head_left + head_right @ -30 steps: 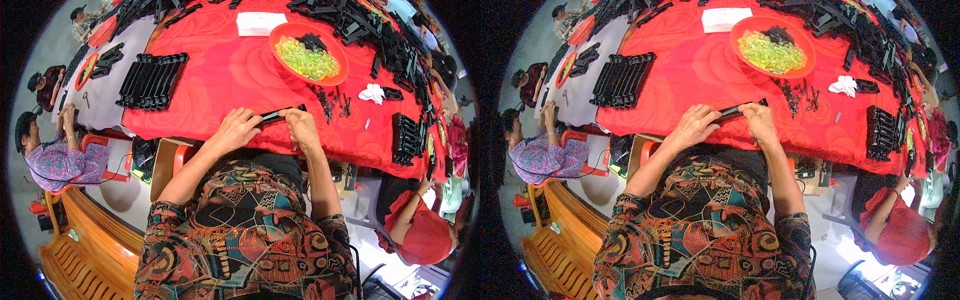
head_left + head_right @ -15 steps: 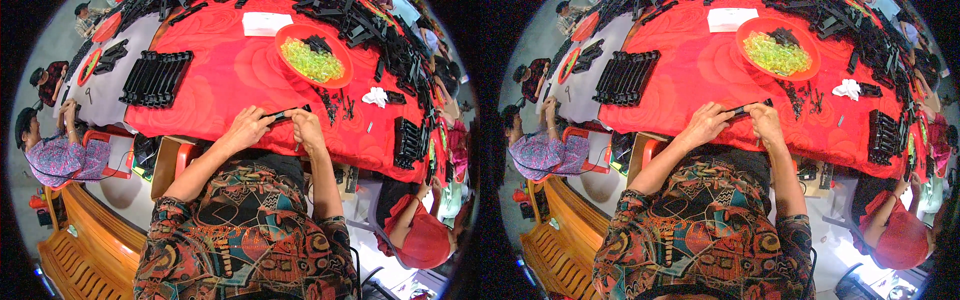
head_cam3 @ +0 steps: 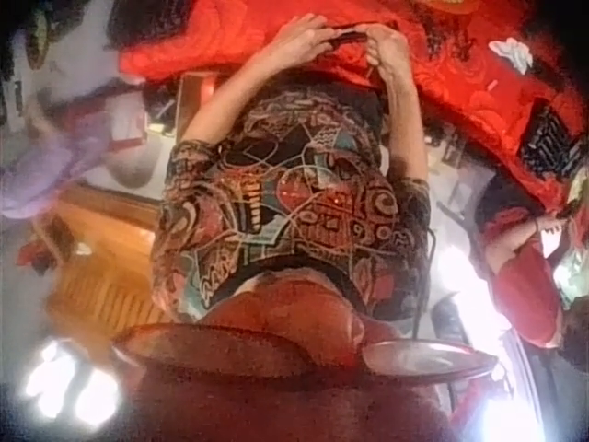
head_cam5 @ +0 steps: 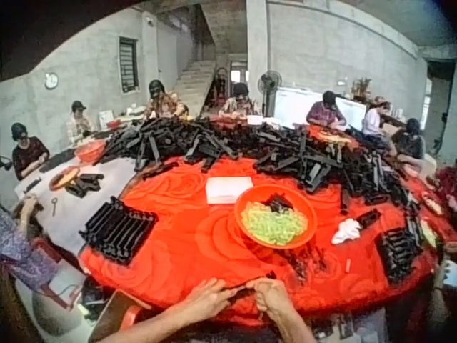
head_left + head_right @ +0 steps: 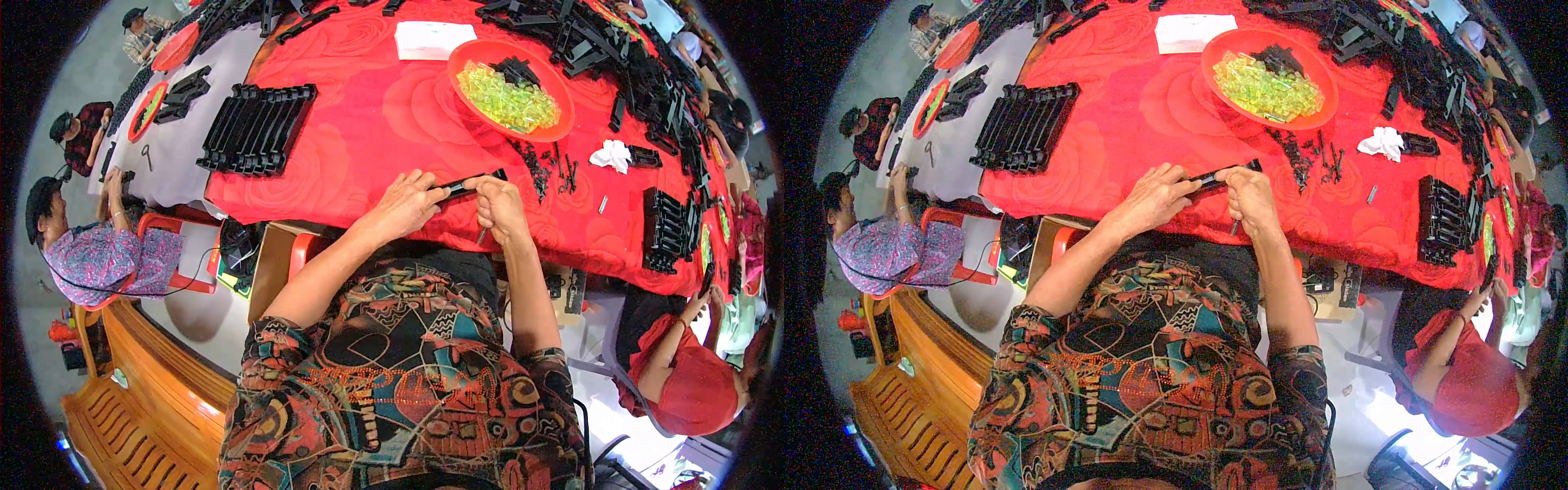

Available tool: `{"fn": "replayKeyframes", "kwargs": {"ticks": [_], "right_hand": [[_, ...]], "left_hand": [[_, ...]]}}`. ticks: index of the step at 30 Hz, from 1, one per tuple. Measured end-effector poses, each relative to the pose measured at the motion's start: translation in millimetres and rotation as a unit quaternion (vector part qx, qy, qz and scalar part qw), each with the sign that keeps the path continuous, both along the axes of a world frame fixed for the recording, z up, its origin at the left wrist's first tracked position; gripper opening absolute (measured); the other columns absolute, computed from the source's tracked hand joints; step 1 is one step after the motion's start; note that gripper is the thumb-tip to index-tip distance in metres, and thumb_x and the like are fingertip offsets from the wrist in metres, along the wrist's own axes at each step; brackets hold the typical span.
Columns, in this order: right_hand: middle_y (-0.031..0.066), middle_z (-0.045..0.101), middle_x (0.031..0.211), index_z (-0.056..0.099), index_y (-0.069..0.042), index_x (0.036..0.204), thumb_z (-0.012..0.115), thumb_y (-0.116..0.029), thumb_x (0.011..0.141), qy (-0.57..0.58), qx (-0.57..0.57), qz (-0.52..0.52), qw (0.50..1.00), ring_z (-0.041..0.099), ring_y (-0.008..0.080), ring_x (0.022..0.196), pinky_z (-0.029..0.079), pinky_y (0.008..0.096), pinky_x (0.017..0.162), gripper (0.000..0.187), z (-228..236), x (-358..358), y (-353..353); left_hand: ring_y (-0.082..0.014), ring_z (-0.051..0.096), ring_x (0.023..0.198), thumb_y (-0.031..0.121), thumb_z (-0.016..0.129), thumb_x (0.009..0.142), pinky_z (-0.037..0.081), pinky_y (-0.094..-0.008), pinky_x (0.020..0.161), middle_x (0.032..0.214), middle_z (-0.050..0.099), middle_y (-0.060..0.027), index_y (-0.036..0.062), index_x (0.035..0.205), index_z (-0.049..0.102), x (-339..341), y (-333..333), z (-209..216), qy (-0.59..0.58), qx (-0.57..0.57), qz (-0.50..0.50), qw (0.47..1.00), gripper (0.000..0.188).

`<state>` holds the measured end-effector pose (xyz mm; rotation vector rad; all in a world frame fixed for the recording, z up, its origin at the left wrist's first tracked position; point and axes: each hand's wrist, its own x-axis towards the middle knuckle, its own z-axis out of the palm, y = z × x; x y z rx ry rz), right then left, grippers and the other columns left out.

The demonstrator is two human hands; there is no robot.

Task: Assembling small black plastic parts by inserting components and pins.

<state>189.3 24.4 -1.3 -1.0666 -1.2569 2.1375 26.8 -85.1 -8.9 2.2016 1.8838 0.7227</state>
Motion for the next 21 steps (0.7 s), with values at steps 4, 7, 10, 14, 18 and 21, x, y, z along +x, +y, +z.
{"fn": "replayKeyframes", "kwargs": {"ticks": [4, 7, 10, 14, 18, 21], "right_hand": [[-0.0068, 0.033, 0.047, 0.059, 0.001, 0.088, 0.043, -0.009, 0.086, 0.024, -0.017, -0.006, 1.0, 0.026, 0.0029, 0.035, 0.022, 0.02, 0.031, 0.018, -1.5, 0.1, 0.9], [-0.0064, 0.034, 0.048, 0.058, 0.001, 0.087, 0.044, -0.009, 0.086, -0.014, 0.02, -0.007, 1.0, 0.026, 0.003, 0.035, 0.021, 0.0205, 0.032, 0.018, -1.4, -3.0, -3.0], [-0.0062, 0.035, 0.048, 0.057, 0.001, 0.086, 0.044, -0.009, 0.085, -0.058, 0.085, -0.015, 0.995, 0.026, 0.0033, 0.035, 0.02, 0.021, 0.032, 0.017, 1.0, -5.3, -6.5], [-0.0051, 0.036, 0.049, 0.058, 0.001, 0.087, 0.045, -0.01, 0.086, -0.032, 0.024, -0.001, 0.999, 0.028, 0.004, 0.035, 0.022, 0.0215, 0.031, 0.017, 3.0, -3.3, -2.3], [-0.001, 0.045, 0.052, 0.059, 0.0, 0.081, 0.048, -0.015, 0.085, -0.14, 0.17, -0.01, 0.975, 0.038, 0.0093, 0.036, 0.03, 0.0263, 0.034, 0.019, -9.6, -9.5, -2.7], [0.0007, 0.048, 0.053, 0.059, 0.001, 0.08, 0.049, -0.017, 0.084, -0.145, 0.448, -0.043, 0.881, 0.041, 0.0117, 0.036, 0.033, 0.0287, 0.036, 0.021, -28.8, -12.9, -0.5]], "left_hand": [[-0.0272, 0.049, 0.088, 0.012, 0.061, 0.073, 0.043, -0.0392, 0.075, 0.092, 0.051, -0.0098, 0.0076, 0.105, 0.06, -3.0, 4.7, -5.2, 0.005, -0.007, -0.019, 1.0, 0.033], [-0.0276, 0.049, 0.087, 0.01, 0.059, 0.074, 0.043, -0.0393, 0.074, 0.091, 0.051, -0.0103, 0.0069, 0.106, 0.061, -1.7, 5.5, -9.4, 0.018, 0.009, -0.018, 1.0, 0.033], [-0.0281, 0.049, 0.087, 0.008, 0.057, 0.074, 0.043, -0.0395, 0.074, 0.091, 0.051, -0.0107, 0.0066, 0.108, 0.06, -0.1, 4.8, -10.9, 0.016, 0.012, -0.006, 1.0, 0.034], [-0.028, 0.049, 0.088, 0.008, 0.056, 0.074, 0.043, -0.0396, 0.074, 0.092, 0.051, -0.0106, 0.0074, 0.11, 0.06, 1.0, 5.9, -7.6, 0.025, -0.003, -0.001, 1.0, 0.036], [-0.0285, 0.049, 0.089, 0.007, 0.057, 0.074, 0.044, -0.0398, 0.074, 0.092, 0.051, -0.0106, 0.0081, 0.11, 0.06, 1.6, 6.9, -1.1, 0.015, -0.024, -0.006, 1.0, 0.036], [-0.0287, 0.049, 0.089, 0.008, 0.057, 0.073, 0.043, -0.04, 0.074, 0.092, 0.051, -0.0106, 0.0087, 0.109, 0.06, 3.4, 6.7, -1.8, 0.017, -0.023, 0.002, 1.0, 0.036]]}}
